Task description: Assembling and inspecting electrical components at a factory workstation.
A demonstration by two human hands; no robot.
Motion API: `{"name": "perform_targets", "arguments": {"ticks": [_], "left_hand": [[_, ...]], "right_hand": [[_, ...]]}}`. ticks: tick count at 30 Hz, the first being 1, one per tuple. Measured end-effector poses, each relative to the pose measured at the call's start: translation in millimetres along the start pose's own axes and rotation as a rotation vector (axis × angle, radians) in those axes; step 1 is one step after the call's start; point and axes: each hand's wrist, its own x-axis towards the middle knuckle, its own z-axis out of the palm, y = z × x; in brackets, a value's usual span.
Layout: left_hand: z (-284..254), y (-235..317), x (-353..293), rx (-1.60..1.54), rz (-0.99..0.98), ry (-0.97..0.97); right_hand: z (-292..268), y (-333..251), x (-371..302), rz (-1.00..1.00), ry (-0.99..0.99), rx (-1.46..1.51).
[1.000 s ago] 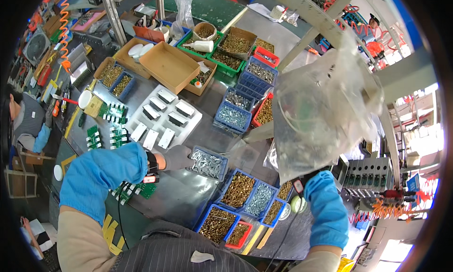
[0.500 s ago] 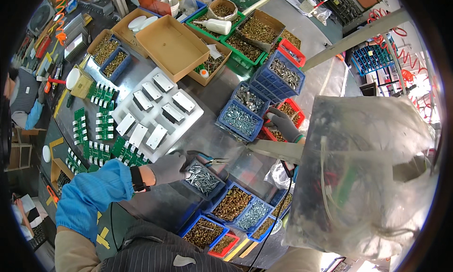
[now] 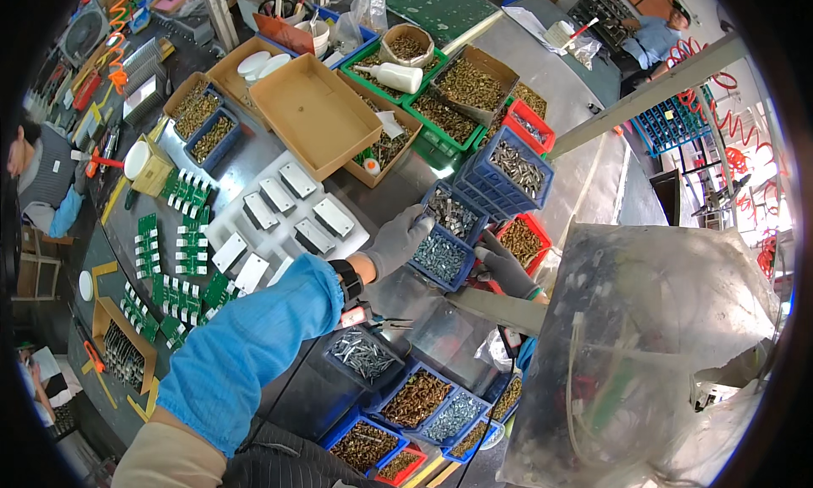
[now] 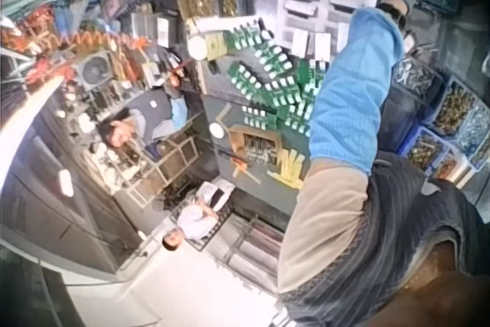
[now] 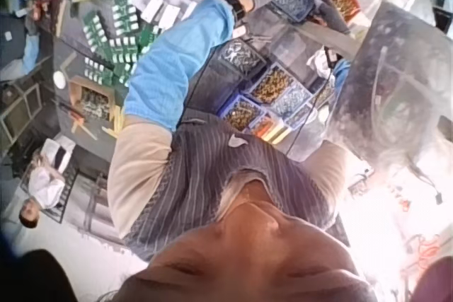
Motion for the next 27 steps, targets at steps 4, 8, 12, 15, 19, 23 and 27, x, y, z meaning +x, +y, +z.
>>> {"name": "perform_targets", "arguments": {"ticks": [4,8,12,15,19,23,27], "left_hand": [[1,-9,12,-0.190,-0.029,-0.136],[8,-14,23,-0.342,-0.017,-0.215],[-8,-21,24,-0.322,0.014,-0.129],[7,13,27,-0.436,0.129,-0.129],[-13,22,15,-0.443,0.182,-0.061],[-24,31,-5,-0.373,0.229,-0.085],[-33,34,-15,-0.365,0.233,-0.094]], "right_hand": [[4,-2,-4,0.014,0.080,-0.002],[-1,13,-6,-0.079,0.052,0.026],[17,-11,-10,0.030,0.051,-0.039],[-2,-25,-41,-0.050,0.185,-0.075],[15,-36,-49,-0.131,0.234,-0.103],[9,-31,-62,-0.115,0.216,-0.104],[-4,-22,-70,-0.115,0.109,-0.218]]}}
